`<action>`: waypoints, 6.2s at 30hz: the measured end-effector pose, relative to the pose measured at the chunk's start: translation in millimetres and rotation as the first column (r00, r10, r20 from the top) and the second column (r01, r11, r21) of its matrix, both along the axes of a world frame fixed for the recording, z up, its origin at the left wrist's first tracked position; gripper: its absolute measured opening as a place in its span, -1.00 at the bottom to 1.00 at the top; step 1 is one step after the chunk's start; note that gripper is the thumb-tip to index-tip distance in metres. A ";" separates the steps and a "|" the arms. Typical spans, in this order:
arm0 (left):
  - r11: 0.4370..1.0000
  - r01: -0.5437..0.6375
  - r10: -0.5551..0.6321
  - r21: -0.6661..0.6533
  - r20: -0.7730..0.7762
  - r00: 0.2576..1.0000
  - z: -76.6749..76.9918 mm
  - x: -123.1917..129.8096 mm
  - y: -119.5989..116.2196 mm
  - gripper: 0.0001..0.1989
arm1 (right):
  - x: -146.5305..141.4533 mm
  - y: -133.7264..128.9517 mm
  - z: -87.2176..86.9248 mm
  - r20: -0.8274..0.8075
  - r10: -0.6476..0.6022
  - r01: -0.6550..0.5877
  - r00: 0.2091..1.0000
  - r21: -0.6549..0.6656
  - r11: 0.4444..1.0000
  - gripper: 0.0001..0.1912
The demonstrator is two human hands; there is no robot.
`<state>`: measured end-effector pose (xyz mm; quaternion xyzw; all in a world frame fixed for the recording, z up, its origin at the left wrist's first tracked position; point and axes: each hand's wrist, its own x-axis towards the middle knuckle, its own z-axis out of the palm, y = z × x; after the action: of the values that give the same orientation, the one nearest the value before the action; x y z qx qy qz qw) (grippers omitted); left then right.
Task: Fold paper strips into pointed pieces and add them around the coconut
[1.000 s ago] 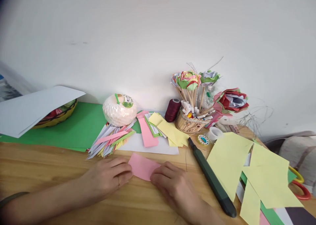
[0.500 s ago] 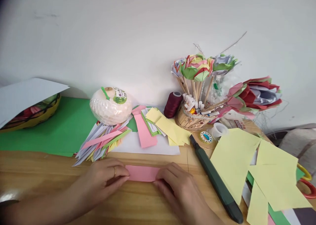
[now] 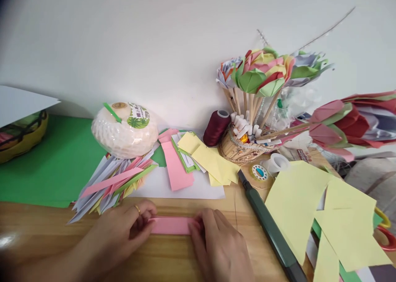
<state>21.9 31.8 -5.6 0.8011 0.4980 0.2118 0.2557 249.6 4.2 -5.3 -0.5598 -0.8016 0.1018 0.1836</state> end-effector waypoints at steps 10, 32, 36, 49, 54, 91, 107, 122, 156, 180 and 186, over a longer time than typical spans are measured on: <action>0.999 0.005 -0.009 -0.050 -0.073 0.997 1.7 -0.3 0.8 -0.87 | 0.0 0.1 1.3 0.013 -0.008 0.008 1.000 0.012 1.000 -0.84; 0.993 0.063 -0.040 0.103 -0.210 0.977 0.3 3.6 0.8 -0.83 | -5.3 1.1 1.3 0.050 0.007 -0.011 0.999 0.082 0.997 -0.80; 0.969 0.140 -0.082 0.204 -0.271 0.959 3.8 4.4 1.6 -0.82 | -7.7 3.0 4.0 0.072 0.020 -0.030 0.997 0.145 0.989 -0.71; 0.746 0.513 -0.269 0.425 -0.512 0.815 -2.7 1.3 -8.1 -0.60 | -6.3 -2.1 6.6 0.181 0.104 -0.138 0.978 0.186 0.973 -0.72; 0.746 0.528 -0.253 0.406 -0.560 0.789 2.9 1.6 -7.0 -0.58 | -6.0 -11.4 9.8 0.234 0.260 -0.318 0.937 0.263 0.911 -0.62; 0.680 0.546 -0.163 0.489 -0.626 0.763 10.2 -16.1 -17.4 -0.68 | 18.1 -20.5 18.9 0.427 0.340 -0.438 0.838 0.155 0.885 -0.54; 0.739 0.595 -0.240 0.316 -0.702 0.671 14.8 -35.3 -11.8 -0.69 | 41.9 -19.9 21.1 0.134 0.290 -0.303 0.948 0.091 0.949 -0.63; 0.716 0.457 -0.235 0.527 -0.435 0.869 26.9 -28.0 -10.9 -0.58 | -17.0 -8.6 14.2 0.004 0.143 -0.141 0.990 0.209 0.968 -0.78; 0.590 0.493 -0.388 0.639 -0.311 0.868 17.1 -2.7 -7.2 -0.71 | -15.1 4.4 16.5 0.269 0.428 -0.502 0.863 0.357 0.788 -0.56; 0.522 0.561 -0.389 0.642 -0.407 0.827 -4.3 -11.2 -5.5 -0.68 | -13.4 8.1 18.1 0.123 0.438 -0.454 0.891 0.219 0.864 -0.74; 0.533 0.544 -0.391 0.648 -0.382 0.837 -3.9 -10.7 -8.1 -0.67 | -16.0 8.2 15.9 -0.145 0.354 -0.349 0.924 0.059 0.935 -0.82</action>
<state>11.1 23.7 -9.5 0.9539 0.1576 0.2390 -0.0900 233.7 12.5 10.6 -0.3945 -0.8739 0.1629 0.2326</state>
